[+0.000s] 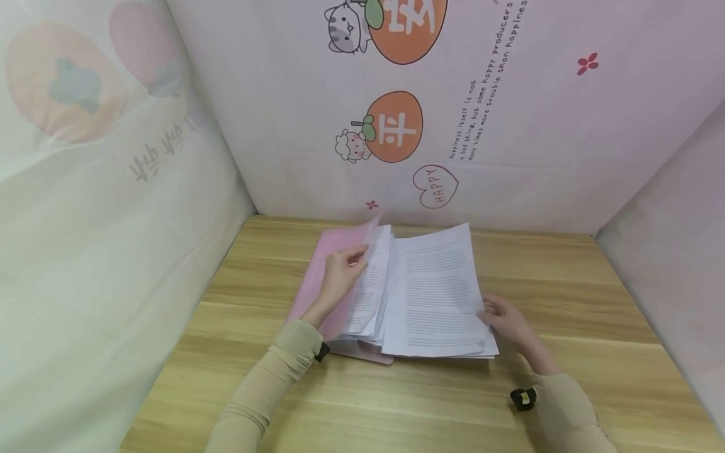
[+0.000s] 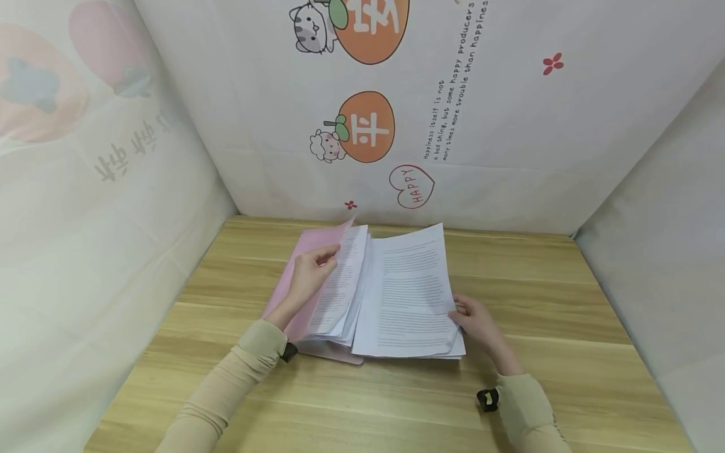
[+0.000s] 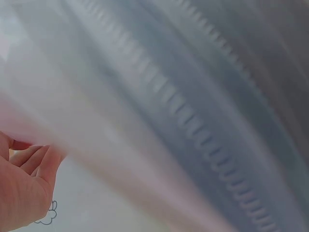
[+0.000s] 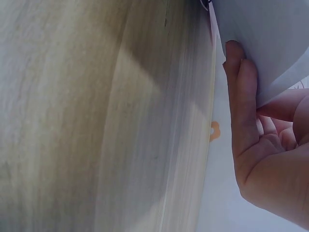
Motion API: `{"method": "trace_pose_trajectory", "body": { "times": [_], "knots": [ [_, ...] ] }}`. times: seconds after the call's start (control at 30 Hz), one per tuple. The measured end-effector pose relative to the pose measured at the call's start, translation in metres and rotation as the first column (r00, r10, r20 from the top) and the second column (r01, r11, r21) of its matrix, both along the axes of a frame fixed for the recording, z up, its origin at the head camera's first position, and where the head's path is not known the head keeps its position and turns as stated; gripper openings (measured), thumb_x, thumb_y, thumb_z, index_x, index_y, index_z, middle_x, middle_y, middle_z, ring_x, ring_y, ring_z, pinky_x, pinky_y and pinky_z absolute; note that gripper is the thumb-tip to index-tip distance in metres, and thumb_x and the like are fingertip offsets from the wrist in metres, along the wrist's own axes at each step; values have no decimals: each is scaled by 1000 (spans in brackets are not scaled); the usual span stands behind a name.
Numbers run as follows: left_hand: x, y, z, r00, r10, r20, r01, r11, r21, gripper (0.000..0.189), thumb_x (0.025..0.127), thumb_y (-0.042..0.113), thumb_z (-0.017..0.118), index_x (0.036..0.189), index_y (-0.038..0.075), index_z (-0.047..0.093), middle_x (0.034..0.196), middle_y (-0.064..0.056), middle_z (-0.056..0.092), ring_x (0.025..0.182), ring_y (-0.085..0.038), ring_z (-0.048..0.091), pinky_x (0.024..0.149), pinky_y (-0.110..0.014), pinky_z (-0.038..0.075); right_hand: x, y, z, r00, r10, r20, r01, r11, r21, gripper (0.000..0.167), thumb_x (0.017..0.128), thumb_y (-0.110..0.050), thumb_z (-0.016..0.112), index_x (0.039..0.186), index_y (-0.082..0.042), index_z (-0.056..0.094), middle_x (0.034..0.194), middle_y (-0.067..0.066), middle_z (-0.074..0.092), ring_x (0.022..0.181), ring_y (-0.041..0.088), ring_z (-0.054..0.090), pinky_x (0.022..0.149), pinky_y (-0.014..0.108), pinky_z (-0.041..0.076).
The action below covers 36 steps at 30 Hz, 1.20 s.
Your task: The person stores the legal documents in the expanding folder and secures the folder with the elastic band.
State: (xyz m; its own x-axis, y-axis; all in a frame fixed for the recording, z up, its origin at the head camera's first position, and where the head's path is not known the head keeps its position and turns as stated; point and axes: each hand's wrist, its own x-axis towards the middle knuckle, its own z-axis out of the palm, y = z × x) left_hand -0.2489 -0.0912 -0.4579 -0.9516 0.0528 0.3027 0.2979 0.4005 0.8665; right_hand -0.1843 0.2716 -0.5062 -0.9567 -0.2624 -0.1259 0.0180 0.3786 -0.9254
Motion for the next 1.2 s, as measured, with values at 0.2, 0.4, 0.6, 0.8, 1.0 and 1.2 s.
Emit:
{"method": "trace_pose_trajectory", "body": {
  "times": [0.2,0.4,0.6,0.8,1.0,1.2],
  "knots": [
    [-1,2,0,1000,7,-3,-7,1000,2,33,87,3,59,118,-2,70,120,-16,71,106,-33,72,89,-34,62,2,-8,4,1000,-10,11,10,1000,7,52,97,0,51,141,20,32,131,45,50,86,-8,63,71,19,58],
    [-1,2,-1,1000,12,-2,-12,1000,-7,33,87,4,59,118,-1,70,120,-16,72,106,-32,72,89,-32,61,2,-12,2,1000,3,31,-2,999,-33,53,98,1,49,143,20,29,131,46,49,84,-5,65,69,21,59],
    [-3,1,-1,1000,15,-6,-15,1000,5,33,87,3,59,118,-1,70,119,-17,71,105,-34,72,88,-34,62,6,-8,2,1000,-18,22,18,1000,-2,54,98,-1,50,144,18,29,133,45,48,83,-5,65,69,21,59],
    [-3,1,-3,1000,8,-13,-8,1000,14,33,87,2,59,117,-2,70,119,-18,71,105,-35,72,88,-35,62,9,-5,3,999,-45,-2,45,995,85,54,99,-2,50,144,18,31,130,43,52,84,0,65,65,21,57],
    [-3,1,-3,1000,9,-7,-9,1000,13,34,87,3,59,118,-4,69,120,-18,71,105,-35,71,89,-34,62,8,-12,5,998,-51,-32,54,991,122,53,97,-2,53,142,18,35,129,41,55,90,9,69,65,19,57],
    [-3,2,-3,1000,14,0,-14,1000,6,34,87,3,59,118,-3,70,120,-17,71,106,-34,72,89,-34,61,9,-14,4,999,-41,-16,42,997,65,52,97,-2,53,143,16,35,129,41,55,88,-1,65,67,20,58]
  ]
}}
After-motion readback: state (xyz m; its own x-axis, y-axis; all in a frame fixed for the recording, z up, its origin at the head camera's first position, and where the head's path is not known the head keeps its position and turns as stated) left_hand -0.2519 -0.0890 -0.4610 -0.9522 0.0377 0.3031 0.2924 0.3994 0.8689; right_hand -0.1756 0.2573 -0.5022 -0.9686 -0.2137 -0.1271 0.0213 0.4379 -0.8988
